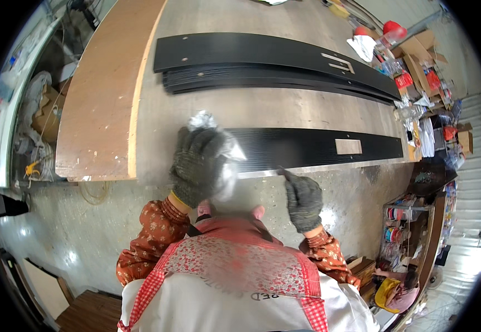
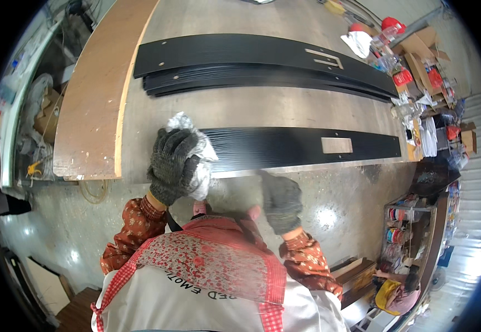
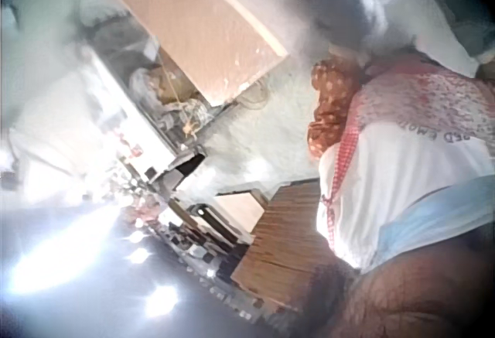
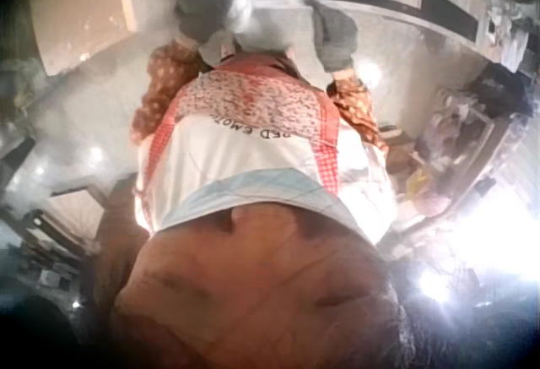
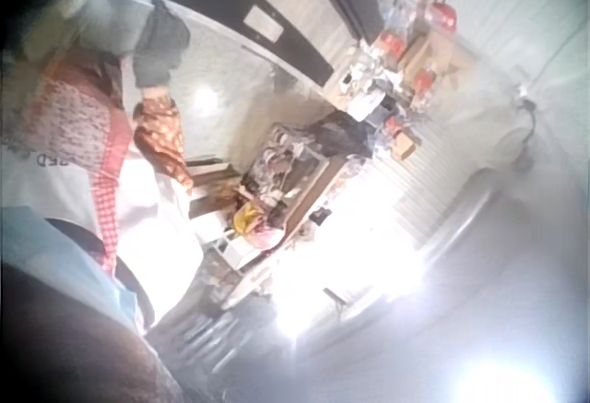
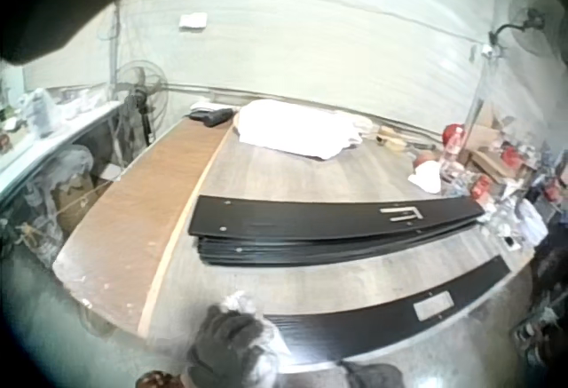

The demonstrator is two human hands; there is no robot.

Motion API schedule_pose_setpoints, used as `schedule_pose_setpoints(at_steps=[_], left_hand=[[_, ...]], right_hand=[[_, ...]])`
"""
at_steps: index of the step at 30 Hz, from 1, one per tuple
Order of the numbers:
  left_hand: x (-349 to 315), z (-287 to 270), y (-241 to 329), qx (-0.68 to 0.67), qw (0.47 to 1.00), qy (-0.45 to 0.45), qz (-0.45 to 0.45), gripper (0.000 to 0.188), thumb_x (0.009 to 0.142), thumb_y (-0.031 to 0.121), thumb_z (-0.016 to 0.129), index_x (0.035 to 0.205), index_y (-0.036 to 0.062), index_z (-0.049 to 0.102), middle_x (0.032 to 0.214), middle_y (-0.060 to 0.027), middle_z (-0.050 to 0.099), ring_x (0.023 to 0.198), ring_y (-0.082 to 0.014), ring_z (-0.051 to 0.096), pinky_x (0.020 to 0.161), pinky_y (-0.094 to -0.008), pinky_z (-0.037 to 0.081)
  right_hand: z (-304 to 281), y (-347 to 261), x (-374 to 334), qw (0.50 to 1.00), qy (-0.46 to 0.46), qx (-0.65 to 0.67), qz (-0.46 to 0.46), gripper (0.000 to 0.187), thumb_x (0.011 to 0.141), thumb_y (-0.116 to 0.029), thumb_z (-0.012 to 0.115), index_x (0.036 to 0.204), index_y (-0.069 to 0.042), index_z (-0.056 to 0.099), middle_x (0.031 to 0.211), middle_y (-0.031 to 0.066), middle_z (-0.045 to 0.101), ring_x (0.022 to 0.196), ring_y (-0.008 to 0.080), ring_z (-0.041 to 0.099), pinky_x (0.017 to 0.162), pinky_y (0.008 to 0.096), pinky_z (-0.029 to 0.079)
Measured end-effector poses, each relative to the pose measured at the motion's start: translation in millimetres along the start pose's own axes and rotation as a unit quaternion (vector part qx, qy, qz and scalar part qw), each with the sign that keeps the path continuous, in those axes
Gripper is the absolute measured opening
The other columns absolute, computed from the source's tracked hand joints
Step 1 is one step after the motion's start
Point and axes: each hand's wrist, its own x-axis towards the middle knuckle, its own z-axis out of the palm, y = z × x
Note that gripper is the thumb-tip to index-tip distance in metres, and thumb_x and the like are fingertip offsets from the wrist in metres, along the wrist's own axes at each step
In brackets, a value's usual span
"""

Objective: The person wipes and scrubs several long black wooden parts on a workbench using a white cloth and a yellow sponge. They repeatedly flip the parts to clean both sides and edges, then stack the cleaned pieces together.

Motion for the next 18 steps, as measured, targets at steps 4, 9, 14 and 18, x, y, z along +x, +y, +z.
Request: schedule_pose_setpoints(at_steps=[4, 9, 14, 18], left_hand=[[-27, 8, -12, 0.031, 0.993, -0.037, -0.104, 0.044, 0.085, 0.019, 0.060, 0.127, 0.0055, 0.055, 0.127, -0.0143, 0.055, 0.118, -0.0352, 0.051, 0.106, -0.0486, 0.036], [-54, 8, -34, 0.197, 0.959, 0.024, -0.201, 0.042, 0.088, 0.011, 0.062, 0.128, 0.0018, 0.055, 0.126, -0.0187, 0.058, 0.119, -0.0359, 0.053, 0.105, -0.0442, 0.040], [-12, 76, 54, 0.199, 0.970, 0.069, -0.121, 0.041, 0.087, 0.012, 0.060, 0.127, 0.0048, 0.056, 0.124, -0.0166, 0.059, 0.119, -0.0358, 0.052, 0.107, -0.0472, 0.036], [31, 160, 145, 0.204, 0.975, 0.020, -0.081, 0.044, 0.088, 0.024, 0.059, 0.129, 0.0079, 0.054, 0.127, -0.0154, 0.057, 0.123, -0.0347, 0.049, 0.109, -0.0531, 0.031]], right_hand=[[-41, 52, -66, 0.982, 0.026, -0.029, 0.182, 0.023, 0.090, -0.014, 0.062, 0.110, -0.006, 0.068, 0.089, 0.0155, 0.067, 0.082, 0.0355, 0.062, 0.074, 0.0452, 0.048], [-81, 108, -135, 0.967, 0.082, -0.060, 0.233, 0.019, 0.089, -0.014, 0.063, 0.106, -0.005, 0.068, 0.088, 0.0160, 0.066, 0.081, 0.0355, 0.062, 0.071, 0.0455, 0.048], [-139, 159, -204, 0.948, 0.110, -0.103, 0.279, 0.021, 0.091, -0.010, 0.062, 0.110, -0.004, 0.069, 0.088, 0.0162, 0.067, 0.080, 0.0330, 0.063, 0.072, 0.0410, 0.050], [-173, 187, -242, 0.923, 0.135, -0.086, 0.349, 0.018, 0.092, -0.010, 0.062, 0.106, -0.002, 0.068, 0.086, 0.0162, 0.066, 0.079, 0.0321, 0.062, 0.072, 0.0397, 0.050]])
